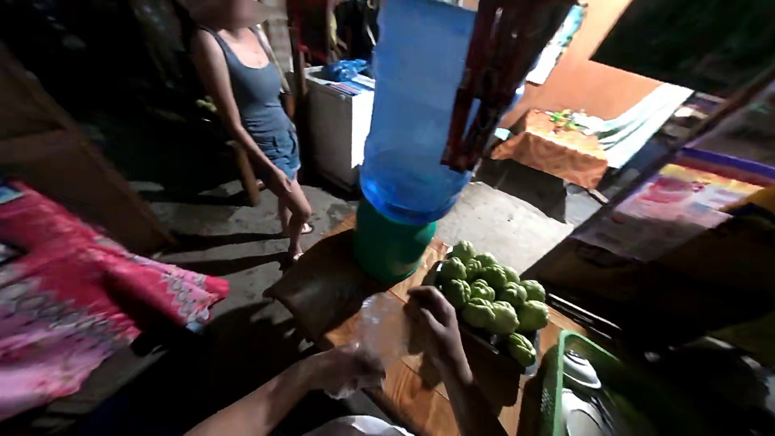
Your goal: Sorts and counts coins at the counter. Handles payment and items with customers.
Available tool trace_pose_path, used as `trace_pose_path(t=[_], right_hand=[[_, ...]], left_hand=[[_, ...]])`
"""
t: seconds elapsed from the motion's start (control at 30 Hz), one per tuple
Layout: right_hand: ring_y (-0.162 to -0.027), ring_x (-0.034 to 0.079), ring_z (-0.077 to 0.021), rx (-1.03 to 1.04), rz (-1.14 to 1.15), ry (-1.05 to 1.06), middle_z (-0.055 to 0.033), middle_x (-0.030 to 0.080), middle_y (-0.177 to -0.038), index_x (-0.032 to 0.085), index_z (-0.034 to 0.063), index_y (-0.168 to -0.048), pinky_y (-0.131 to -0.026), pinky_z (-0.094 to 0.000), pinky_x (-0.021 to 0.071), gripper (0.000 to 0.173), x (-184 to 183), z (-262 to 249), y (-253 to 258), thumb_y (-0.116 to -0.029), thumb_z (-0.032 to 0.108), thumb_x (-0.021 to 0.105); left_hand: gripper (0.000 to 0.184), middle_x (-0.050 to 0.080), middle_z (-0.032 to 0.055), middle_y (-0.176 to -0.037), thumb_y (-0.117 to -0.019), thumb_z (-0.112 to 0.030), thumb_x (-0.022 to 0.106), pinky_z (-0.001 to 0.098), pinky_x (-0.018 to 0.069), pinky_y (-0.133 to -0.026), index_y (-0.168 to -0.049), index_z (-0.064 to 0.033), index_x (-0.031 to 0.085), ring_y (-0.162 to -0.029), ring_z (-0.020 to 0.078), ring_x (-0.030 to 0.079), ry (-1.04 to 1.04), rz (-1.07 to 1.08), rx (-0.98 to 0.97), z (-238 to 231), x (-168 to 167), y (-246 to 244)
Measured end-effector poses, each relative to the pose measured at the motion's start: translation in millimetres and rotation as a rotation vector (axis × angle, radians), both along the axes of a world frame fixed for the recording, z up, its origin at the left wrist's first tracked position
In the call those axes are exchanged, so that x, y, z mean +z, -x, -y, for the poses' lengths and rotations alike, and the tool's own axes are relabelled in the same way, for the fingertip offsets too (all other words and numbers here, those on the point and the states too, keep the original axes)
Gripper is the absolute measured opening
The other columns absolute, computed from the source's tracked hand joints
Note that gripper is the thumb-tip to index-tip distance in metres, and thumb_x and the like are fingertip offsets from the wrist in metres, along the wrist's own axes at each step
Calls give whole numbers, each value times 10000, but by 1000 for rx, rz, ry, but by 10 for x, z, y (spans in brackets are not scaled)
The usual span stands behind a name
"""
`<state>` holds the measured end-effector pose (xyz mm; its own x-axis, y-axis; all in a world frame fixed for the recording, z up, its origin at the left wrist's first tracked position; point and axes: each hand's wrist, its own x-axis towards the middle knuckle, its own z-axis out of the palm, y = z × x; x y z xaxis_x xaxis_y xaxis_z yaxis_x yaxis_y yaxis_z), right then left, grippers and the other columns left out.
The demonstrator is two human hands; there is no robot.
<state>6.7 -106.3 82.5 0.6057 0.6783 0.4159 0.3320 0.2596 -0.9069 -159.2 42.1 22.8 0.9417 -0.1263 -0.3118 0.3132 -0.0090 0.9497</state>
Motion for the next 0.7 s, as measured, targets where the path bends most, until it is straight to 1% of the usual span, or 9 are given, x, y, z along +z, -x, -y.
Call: trace_pose_path(t=[0.07, 0.13, 0.2, 0.27, 0.33, 0.37, 0.47, 0.57, 0.7], right_hand=[[-950, 631, -53, -114, 230, 0, -94, 665, -1069, 616, -107, -1219, -822, -209, 539, 312, 35, -152, 170, -935, 17, 589], [-1179, 631, -247, 22, 527, 15, -190, 676, -1223, 682, -32, -1211, -1009, -390, 523, 372, 88, -326, 466, -869, 109, 725], [-1338, 544, -401, 273, 852, 142, -186, 628, -1381, 688, 112, -1301, -1098, -602, 428, 523, 66, -527, 846, -807, 222, 817], [-1404, 480, -429, 446, 1082, 288, -156, 575, -1471, 593, 177, -1440, -1103, -718, 348, 696, -149, -767, 1064, -790, 228, 837], [-1339, 545, -415, 562, 1057, 528, -166, 651, -1363, 555, 137, -1470, -1122, -735, 305, 688, -311, -993, 1131, -841, 225, 819], [-1257, 596, -424, 620, 1009, 680, -197, 685, -1267, 532, 99, -1471, -1106, -710, 326, 647, -299, -1117, 1160, -892, 254, 776], [-1052, 691, -419, 680, 1003, 752, -220, 722, -1094, 528, 64, -1453, -950, -617, 515, 567, -314, -1425, 1273, -972, 322, 680], [-995, 711, -403, 687, 954, 675, -210, 730, -1036, 621, 58, -1356, -900, -592, 553, 384, -369, -1613, 1379, -1019, 242, 606], [-1174, 626, -446, 823, 948, 1033, -243, 690, -1193, 673, 32, -1266, -1075, -631, 415, 284, -88, -1949, 1524, -1059, 108, 495]], left_hand=[[176, 665, -54, -807, -1018, -149, 561, 184, 507, -605, -1149, -52, 629, -653, 13, 599, 86, -165, 221, -161, -117, 184], [159, 554, -45, -777, -1082, -170, 481, 211, 481, -609, -1140, -60, 581, -635, 41, 531, 40, -367, 376, -294, -96, 277], [228, 509, 10, -820, -1089, -172, 456, 263, 419, -641, -1138, 5, 590, -667, 81, 451, -91, -456, 366, -430, -40, 450], [199, 568, 32, -817, -1037, -142, 516, 243, 472, -668, -1088, 25, 610, -682, 65, 514, -293, -329, 232, -608, -32, 741], [333, 638, 195, -1033, -1060, -206, 544, 420, 492, -854, -1225, 74, 613, -879, 231, 588, -454, -490, 49, -769, 129, 800], [345, 626, 220, -1085, -1068, -214, 532, 456, 476, -875, -1255, 70, 594, -915, 268, 584, -492, -542, -8, -848, 204, 837], [279, 600, 98, -936, -1045, -223, 577, 329, 478, -706, -1225, -11, 602, -745, 143, 530, -415, -303, 56, -1177, 21, 1156], [326, 589, 82, -892, -1020, -277, 635, 327, 487, -636, -1232, -32, 592, -683, 140, 534, -413, -306, 113, -1363, 155, 1399], [353, 661, 267, -1110, -1012, -235, 643, 565, 478, -967, -1185, 74, 649, -1044, 384, 636, -639, -189, 44, -1577, 287, 1660]])
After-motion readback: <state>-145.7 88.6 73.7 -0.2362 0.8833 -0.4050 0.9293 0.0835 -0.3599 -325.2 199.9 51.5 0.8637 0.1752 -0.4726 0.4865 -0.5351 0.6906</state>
